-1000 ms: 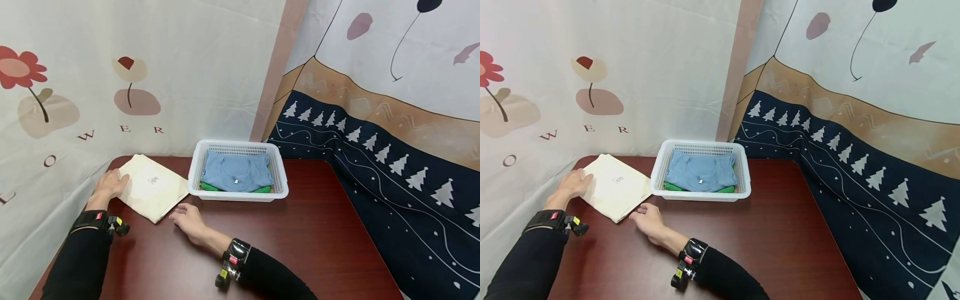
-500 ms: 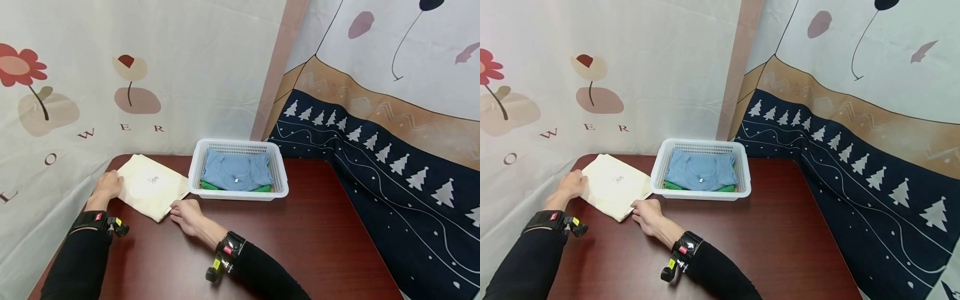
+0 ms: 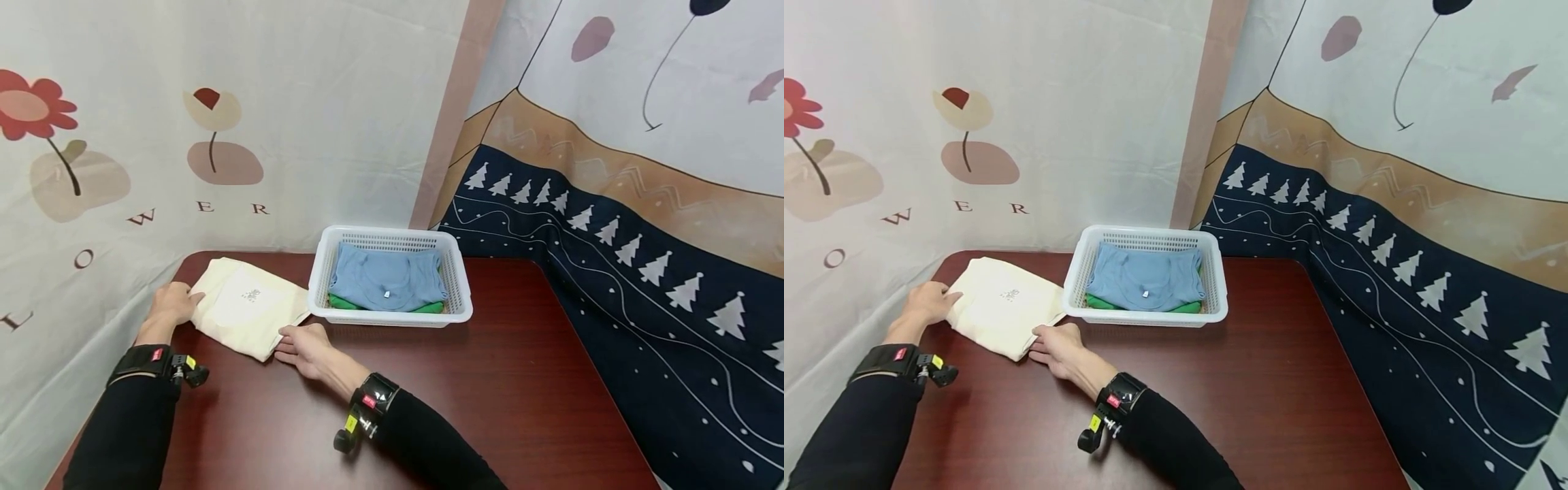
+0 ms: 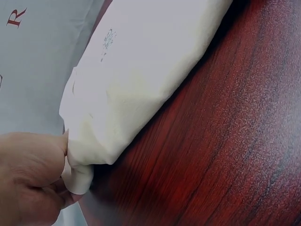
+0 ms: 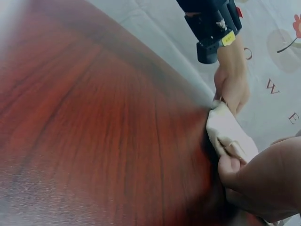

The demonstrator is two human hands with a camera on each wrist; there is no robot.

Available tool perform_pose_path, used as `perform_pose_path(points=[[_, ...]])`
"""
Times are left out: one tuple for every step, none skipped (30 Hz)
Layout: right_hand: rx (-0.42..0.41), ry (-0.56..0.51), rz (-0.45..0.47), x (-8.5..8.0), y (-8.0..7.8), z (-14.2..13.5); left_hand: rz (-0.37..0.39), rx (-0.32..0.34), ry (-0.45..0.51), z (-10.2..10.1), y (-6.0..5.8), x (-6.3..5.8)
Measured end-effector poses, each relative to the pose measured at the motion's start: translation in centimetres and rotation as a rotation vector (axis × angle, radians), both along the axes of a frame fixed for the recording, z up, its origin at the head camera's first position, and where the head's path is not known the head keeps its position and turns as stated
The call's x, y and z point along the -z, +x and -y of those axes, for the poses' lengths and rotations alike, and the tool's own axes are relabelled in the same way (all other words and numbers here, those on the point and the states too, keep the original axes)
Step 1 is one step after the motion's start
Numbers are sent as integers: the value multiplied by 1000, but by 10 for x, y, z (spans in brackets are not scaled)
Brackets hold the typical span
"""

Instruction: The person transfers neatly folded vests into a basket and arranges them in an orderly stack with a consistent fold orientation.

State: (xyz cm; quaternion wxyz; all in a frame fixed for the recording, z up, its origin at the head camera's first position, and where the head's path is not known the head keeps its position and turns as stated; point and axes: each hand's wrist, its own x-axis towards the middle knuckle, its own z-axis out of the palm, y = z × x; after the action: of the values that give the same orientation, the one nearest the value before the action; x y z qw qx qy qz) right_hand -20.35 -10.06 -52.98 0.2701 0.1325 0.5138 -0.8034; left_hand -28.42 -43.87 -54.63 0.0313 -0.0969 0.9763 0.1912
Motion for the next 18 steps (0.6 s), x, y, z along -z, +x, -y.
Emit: perform_pose_path(points=[[-9, 5, -3, 0, -1, 1, 2, -2, 3, 0, 1, -1], [-16, 17, -9, 1, -2, 2, 5, -6, 12, -2, 2, -3], [-21, 34, -19, 1, -3, 3, 19, -6, 26, -4, 4, -7], [-26, 59, -34, 1, -4, 4, 25, -9, 32, -5, 6, -9], [-28, 88, -48, 1, -4, 5, 25, -6, 36, -6, 8, -12], [-24, 124, -70, 1, -4, 7, 33, -5, 41, -7, 9, -14], [-18, 167, -95, 1, -5, 8, 38, -4, 47, -7, 9, -15], [-17, 215, -129, 1, -4, 9, 46, -8, 52, -8, 11, -17], [-16, 270, -165, 0, -4, 10, 55, -5, 47, -6, 11, -16], [-16, 332, -202, -1, -3, 10, 65, -2, 49, -3, 10, -14], [-7, 401, -238, 2, -3, 12, 60, 0, 44, 0, 8, -10], [0, 475, -279, 6, -4, 14, 70, -2, 46, 3, 6, -6], [0, 524, -303, 5, -4, 14, 62, -8, 44, 7, 4, -1], [1, 557, -320, 5, -3, 15, 59, 5, 50, 12, 1, 5], [6, 575, -322, 5, -3, 15, 56, 7, 56, 16, 0, 10], [14, 565, -313, 5, -3, 16, 61, 4, 60, 19, -2, 13], [24, 539, -300, 6, -3, 16, 66, 1, 61, 20, -3, 14], [28, 500, -282, 4, -1, 15, 66, 0, 62, 23, -4, 18]])
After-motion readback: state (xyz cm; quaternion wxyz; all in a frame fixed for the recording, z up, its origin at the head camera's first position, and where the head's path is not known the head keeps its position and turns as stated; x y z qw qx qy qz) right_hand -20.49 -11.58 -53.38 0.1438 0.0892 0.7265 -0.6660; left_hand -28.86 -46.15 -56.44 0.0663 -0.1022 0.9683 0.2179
